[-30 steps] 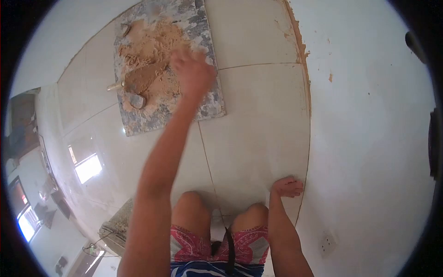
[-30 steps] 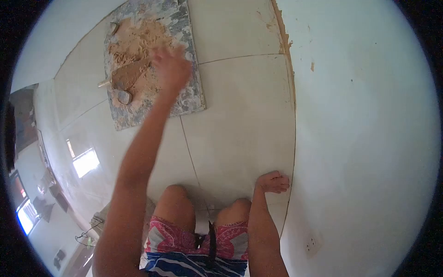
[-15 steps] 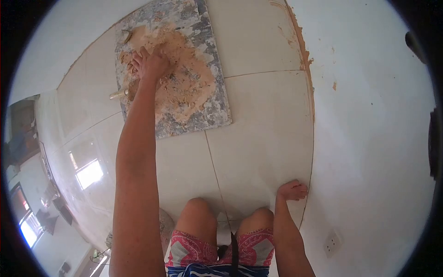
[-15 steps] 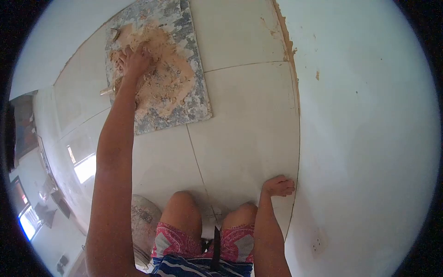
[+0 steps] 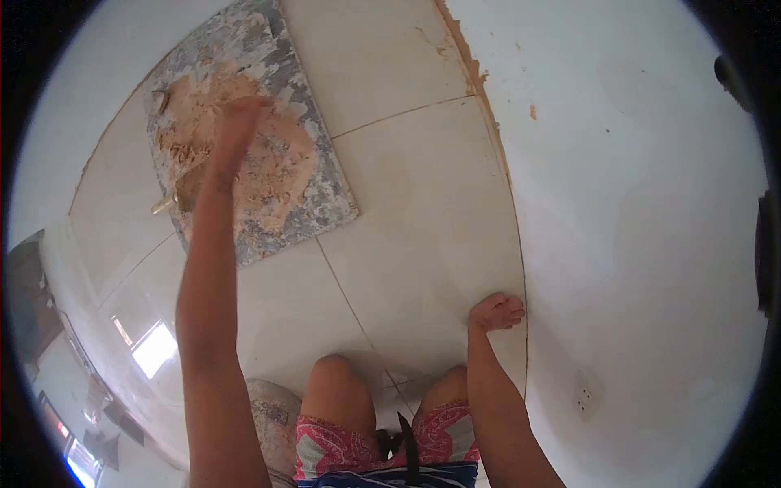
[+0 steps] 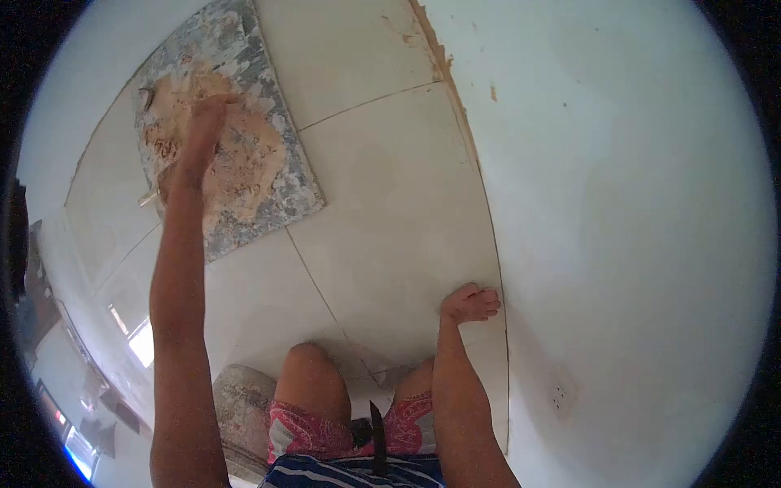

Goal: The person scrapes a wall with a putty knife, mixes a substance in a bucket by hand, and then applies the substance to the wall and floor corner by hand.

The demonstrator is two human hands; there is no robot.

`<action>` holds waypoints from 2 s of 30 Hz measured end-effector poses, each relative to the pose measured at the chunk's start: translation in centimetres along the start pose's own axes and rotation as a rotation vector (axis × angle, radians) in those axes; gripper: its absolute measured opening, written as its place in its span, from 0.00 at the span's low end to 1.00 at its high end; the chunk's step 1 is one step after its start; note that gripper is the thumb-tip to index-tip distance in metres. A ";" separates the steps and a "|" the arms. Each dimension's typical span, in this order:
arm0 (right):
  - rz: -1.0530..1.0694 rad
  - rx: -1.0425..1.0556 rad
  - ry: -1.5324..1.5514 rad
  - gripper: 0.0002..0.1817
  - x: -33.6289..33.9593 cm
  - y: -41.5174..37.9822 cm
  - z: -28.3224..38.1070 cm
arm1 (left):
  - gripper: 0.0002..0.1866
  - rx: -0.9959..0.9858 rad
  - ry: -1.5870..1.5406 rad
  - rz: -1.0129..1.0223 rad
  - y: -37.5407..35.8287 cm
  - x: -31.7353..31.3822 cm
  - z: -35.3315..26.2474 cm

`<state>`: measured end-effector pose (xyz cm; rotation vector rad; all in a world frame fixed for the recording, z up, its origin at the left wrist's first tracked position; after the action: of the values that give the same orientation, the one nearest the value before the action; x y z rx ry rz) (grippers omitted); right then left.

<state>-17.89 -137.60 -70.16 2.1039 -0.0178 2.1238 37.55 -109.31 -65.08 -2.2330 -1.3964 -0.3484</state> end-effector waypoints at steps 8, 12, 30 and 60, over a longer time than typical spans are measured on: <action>-0.042 0.079 0.010 0.14 -0.7 0.0 -0.6 | 0.18 -0.428 0.192 0.017 -6.6 -27.3 -11.8; 0.044 0.057 0.053 0.17 -0.9 0.2 -0.7 | 0.20 -0.421 0.308 -0.103 -6.5 -33.1 -14.6; 0.066 0.055 0.030 0.18 -1.1 0.2 -0.7 | 0.24 -0.378 0.415 -0.128 -8.8 -34.7 -14.5; 0.034 0.059 0.054 0.16 -0.7 0.0 -0.3 | 0.24 -0.175 0.708 -0.428 -15.9 -13.9 -5.3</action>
<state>-18.16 -137.68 -70.83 2.0916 0.0156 2.2263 17.31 -116.95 -62.69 -1.6330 -1.4387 -1.3012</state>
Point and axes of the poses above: each hand's wrist, its own y-axis towards the middle knuckle, its own x-axis out of the back of the hand, z = x × y, the point moved 5 cm from there along y, towards the middle knuckle, and after that the axes turned 1 degree about -x, right-handed, at the moved point
